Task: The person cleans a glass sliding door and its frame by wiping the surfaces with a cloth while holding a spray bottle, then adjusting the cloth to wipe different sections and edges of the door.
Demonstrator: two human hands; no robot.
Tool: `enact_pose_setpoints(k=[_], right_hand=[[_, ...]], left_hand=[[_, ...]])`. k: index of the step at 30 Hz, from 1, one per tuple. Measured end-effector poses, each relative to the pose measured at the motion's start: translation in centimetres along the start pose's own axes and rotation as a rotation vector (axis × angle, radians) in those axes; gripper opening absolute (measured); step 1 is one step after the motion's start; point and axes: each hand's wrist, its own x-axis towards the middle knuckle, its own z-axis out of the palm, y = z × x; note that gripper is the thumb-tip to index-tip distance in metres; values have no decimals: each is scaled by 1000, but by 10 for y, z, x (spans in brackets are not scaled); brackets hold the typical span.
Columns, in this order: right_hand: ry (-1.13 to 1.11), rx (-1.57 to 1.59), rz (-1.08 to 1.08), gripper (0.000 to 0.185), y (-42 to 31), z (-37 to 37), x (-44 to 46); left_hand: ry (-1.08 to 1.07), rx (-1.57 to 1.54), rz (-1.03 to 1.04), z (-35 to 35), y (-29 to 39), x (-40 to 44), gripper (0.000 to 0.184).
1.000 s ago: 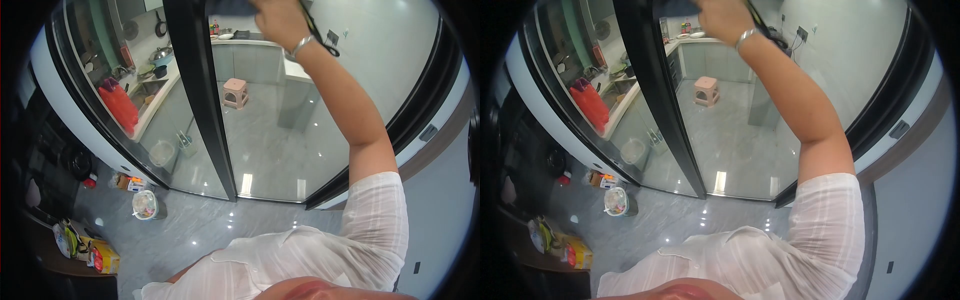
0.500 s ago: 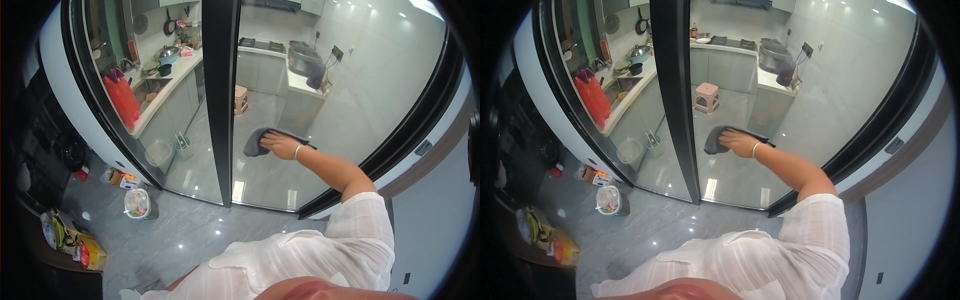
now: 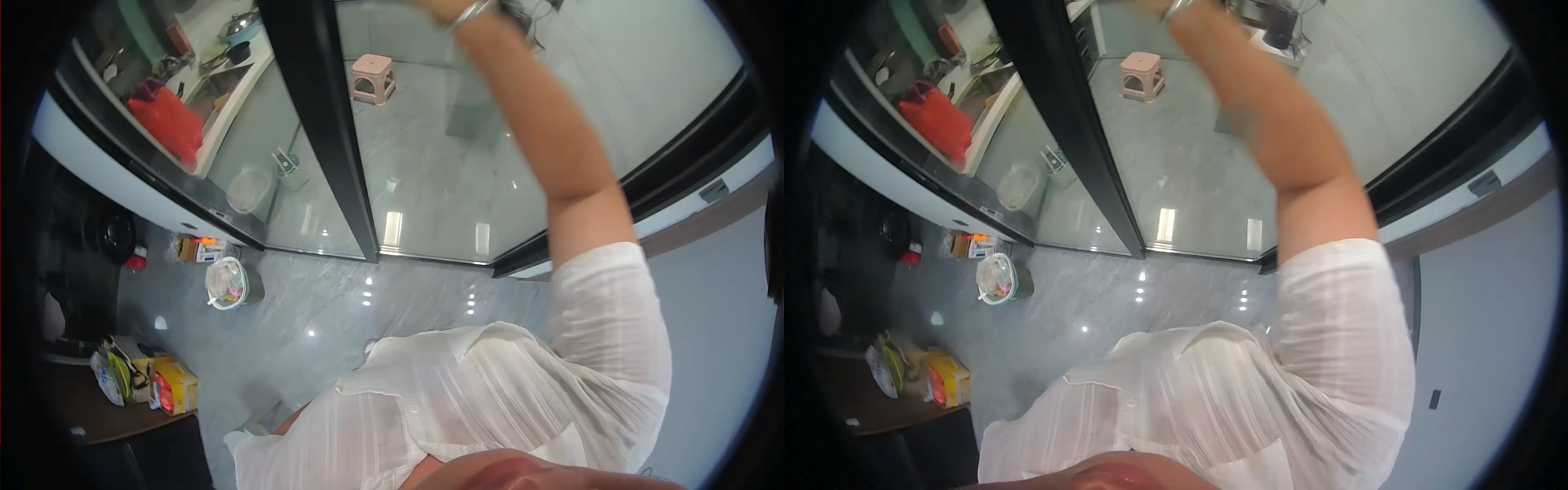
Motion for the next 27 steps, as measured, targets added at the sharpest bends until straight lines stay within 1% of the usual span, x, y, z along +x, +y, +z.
enact_pose_setpoints(k=[1,3,4,5,6,7,8,11,12,13,14,16,17,18,19,20,21,22,23,24,25,26,27], right_hand=[[-135,31,-68,39,-21,9,-38],[-315,72,-191,29,-62,44,-128],[-356,84,-250,30,-81,62,-177],[-497,305,-270,34,-96,80,-232],[-463,420,-303,35,-105,88,-280],[-457,513,-287,35,-109,90,-332],[-451,608,-271,34,-106,90,-363],[-643,649,-219,32,-68,75,-360],[-539,509,-267,30,-45,54,-337],[-508,534,-155,29,-22,41,-317],[-307,320,-89,30,1,24,-301],[-285,141,116,32,65,-20,-283],[-233,31,215,37,96,-34,-288],[-109,46,306,43,125,-50,-294],[11,-115,309,52,152,-56,-312],[33,-124,343,61,178,-64,-333],[122,-253,316,60,202,-71,-347],[182,-295,439,53,214,-78,-367],[254,-308,419,54,231,-89,-381],[282,-262,516,52,251,-92,-397],[314,-353,495,51,259,-93,-410],[360,-348,528,50,255,-91,-411],[408,-343,561,49,246,-85,-414]], left_hand=[[-10,6,-12,0,-1,-3,55],[-30,21,-29,-2,0,-9,54],[-30,25,-35,-3,2,-10,54],[-31,29,-37,-4,5,-8,54],[-29,33,-36,-4,13,-7,54],[-26,30,-37,-6,14,-5,54],[-21,31,-38,-7,19,-3,54],[-31,38,-29,-9,38,7,54],[-43,43,-24,-8,46,11,54],[-53,45,-16,-8,53,15,54],[-67,48,-11,-10,61,19,54],[-108,38,-1,-11,76,27,54],[-140,23,1,-13,83,31,54],[-182,-2,5,-15,89,36,54],[-242,-47,3,-19,95,42,54],[-301,-91,3,-26,105,48,54],[-311,-84,10,-38,125,51,54],[-279,-35,29,-54,145,59,54],[-130,99,115,-81,187,52,51],[31,241,179,-108,229,46,48],[272,174,273,-135,283,31,44],[602,324,682,-165,264,74,47],[935,539,870,-194,308,66,48]])
